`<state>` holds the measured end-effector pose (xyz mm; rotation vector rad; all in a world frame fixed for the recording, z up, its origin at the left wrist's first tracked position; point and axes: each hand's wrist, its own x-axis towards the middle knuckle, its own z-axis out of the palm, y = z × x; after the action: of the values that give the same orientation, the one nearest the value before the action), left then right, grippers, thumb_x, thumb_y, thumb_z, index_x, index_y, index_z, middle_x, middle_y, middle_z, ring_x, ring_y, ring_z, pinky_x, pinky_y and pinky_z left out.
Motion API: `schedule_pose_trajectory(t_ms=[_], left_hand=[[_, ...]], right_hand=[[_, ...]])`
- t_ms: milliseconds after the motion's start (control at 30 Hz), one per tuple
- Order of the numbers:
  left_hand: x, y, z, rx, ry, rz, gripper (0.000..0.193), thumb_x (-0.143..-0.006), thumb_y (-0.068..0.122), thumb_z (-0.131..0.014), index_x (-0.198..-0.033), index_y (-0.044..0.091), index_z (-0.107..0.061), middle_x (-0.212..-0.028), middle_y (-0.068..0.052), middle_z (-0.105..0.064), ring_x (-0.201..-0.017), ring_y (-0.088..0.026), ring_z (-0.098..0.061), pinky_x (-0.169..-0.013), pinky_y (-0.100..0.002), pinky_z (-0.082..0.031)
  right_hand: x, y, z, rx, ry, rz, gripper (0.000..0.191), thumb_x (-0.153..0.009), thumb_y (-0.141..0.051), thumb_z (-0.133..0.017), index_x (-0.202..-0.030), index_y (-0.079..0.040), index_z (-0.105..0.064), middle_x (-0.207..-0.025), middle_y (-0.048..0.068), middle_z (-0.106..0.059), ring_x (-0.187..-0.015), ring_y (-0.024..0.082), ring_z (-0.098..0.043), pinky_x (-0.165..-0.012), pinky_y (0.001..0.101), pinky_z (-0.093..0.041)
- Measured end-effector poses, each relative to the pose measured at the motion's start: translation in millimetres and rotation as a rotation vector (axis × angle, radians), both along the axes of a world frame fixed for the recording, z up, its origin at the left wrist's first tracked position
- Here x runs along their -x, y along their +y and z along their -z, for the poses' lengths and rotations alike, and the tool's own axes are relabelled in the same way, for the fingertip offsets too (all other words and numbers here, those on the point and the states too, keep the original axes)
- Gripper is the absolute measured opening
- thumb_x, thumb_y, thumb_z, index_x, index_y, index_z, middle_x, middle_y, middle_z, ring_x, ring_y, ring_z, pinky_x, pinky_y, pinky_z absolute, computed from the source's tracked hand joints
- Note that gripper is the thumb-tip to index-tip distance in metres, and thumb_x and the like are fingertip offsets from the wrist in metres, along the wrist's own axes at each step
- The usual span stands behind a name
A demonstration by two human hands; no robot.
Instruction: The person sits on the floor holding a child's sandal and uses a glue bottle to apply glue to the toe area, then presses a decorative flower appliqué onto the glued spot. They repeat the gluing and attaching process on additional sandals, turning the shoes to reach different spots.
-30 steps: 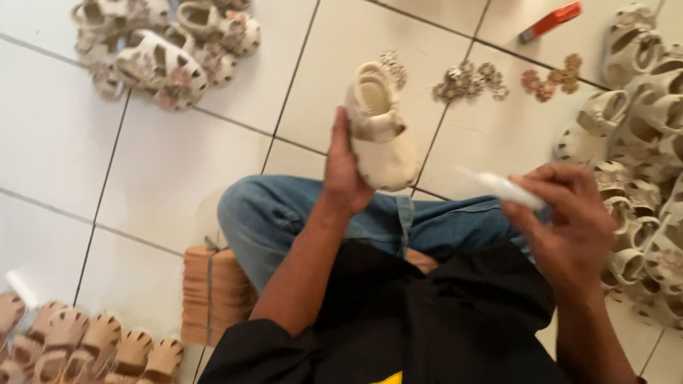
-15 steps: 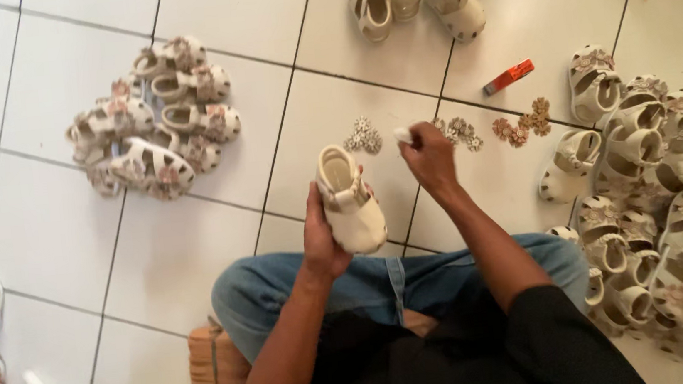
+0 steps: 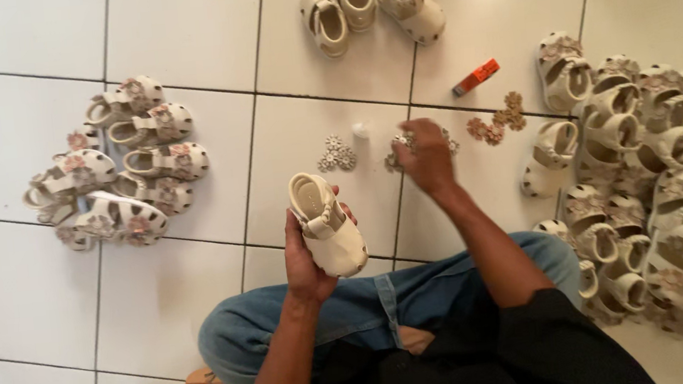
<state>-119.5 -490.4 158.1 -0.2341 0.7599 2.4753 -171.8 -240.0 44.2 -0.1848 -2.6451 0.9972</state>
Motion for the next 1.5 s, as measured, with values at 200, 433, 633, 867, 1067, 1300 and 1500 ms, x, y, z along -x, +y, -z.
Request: schedule_pose_trajectory(t_ms=[200,433,633,867,1067,1300,1500], left_hand=[[-19.0,8.9,2.8,-0.012,-0.046,0.020,0.066,-0.112,0.052,-0.022,-0.143,0.002,-0.050,-0.108,-0.013,-0.065,-0.099,-0.022,-0.064,-0.084,-0.037,-0.060],[-36.3,13.9,4.1,-0.006,-0.072,0.017,0.069,-0.111,0.054,-0.022,-0.146,0.002,-0.050,-0.112,-0.014,-0.066,-0.104,-0.024,-0.066,-0.089,-0.039,-0.061],[-52.2,-2.4,0.0,-0.040,-0.023,0.000,0.071,-0.113,0.057,-0.022,-0.149,0.003,-0.050,-0.115,-0.013,-0.068,-0.105,-0.023,-0.067,-0.089,-0.041,-0.061],[-75.3,-11.9,-5.2,-0.069,-0.035,0.022,0.069,-0.112,0.055,-0.020,-0.145,0.004,-0.053,-0.110,-0.011,-0.069,-0.100,-0.022,-0.068,-0.085,-0.042,-0.061],[-112.9,-20.7,-9.0,-0.052,0.008,0.011,0.068,-0.114,0.054,-0.021,-0.145,0.002,-0.054,-0.112,-0.013,-0.069,-0.102,-0.022,-0.067,-0.091,-0.039,-0.058],[-142.4,-31.5,-12.4,-0.104,-0.009,0.011,0.066,-0.114,0.055,-0.021,-0.140,0.005,-0.055,-0.113,-0.012,-0.070,-0.102,-0.023,-0.068,-0.090,-0.040,-0.058],[-154.3,-37.2,-6.7,-0.070,0.009,-0.035,0.064,-0.116,0.054,-0.024,-0.135,0.004,-0.057,-0.114,-0.013,-0.070,-0.105,-0.023,-0.068,-0.094,-0.040,-0.057]], right_hand=[[-73.3,73.0,-5.1,0.097,-0.184,0.340,0.029,-0.088,-0.010,-0.078,-0.115,-0.003,-0.070,-0.113,0.015,-0.069,-0.089,0.027,-0.071,-0.081,0.0404,-0.058],[-77.9,59.4,1.0,-0.258,-0.071,0.122,0.027,-0.088,-0.016,-0.078,-0.111,-0.004,-0.072,-0.116,0.019,-0.066,-0.106,0.037,-0.065,-0.085,0.0455,-0.058],[-87.5,46.5,-4.8,-0.180,-0.114,0.111,0.014,-0.101,-0.009,-0.066,-0.110,0.001,-0.071,-0.110,0.020,-0.072,-0.100,0.037,-0.071,-0.084,0.0428,-0.059],[-170.7,23.8,-57.3,1.348,-0.301,0.012,0.027,-0.109,-0.013,-0.056,-0.129,0.003,-0.066,-0.103,0.011,-0.073,-0.085,0.019,-0.071,-0.081,0.0349,-0.060],[-224.6,-16.0,-122.8,1.516,-0.328,-0.048,0.032,-0.108,-0.015,-0.053,-0.129,0.005,-0.066,-0.106,0.014,-0.074,-0.091,0.022,-0.074,-0.085,0.0359,-0.062],[-260.0,-50.5,-164.5,1.241,-0.316,-0.127,0.029,-0.098,-0.004,-0.069,-0.126,0.006,-0.067,-0.101,0.013,-0.075,-0.087,0.019,-0.073,-0.081,0.0333,-0.062],[-279.5,-77.1,-194.4,1.054,-0.332,-0.169,0.019,-0.094,-0.005,-0.073,-0.110,0.006,-0.072,-0.092,0.011,-0.076,-0.077,0.015,-0.072,-0.070,0.0295,-0.062]])
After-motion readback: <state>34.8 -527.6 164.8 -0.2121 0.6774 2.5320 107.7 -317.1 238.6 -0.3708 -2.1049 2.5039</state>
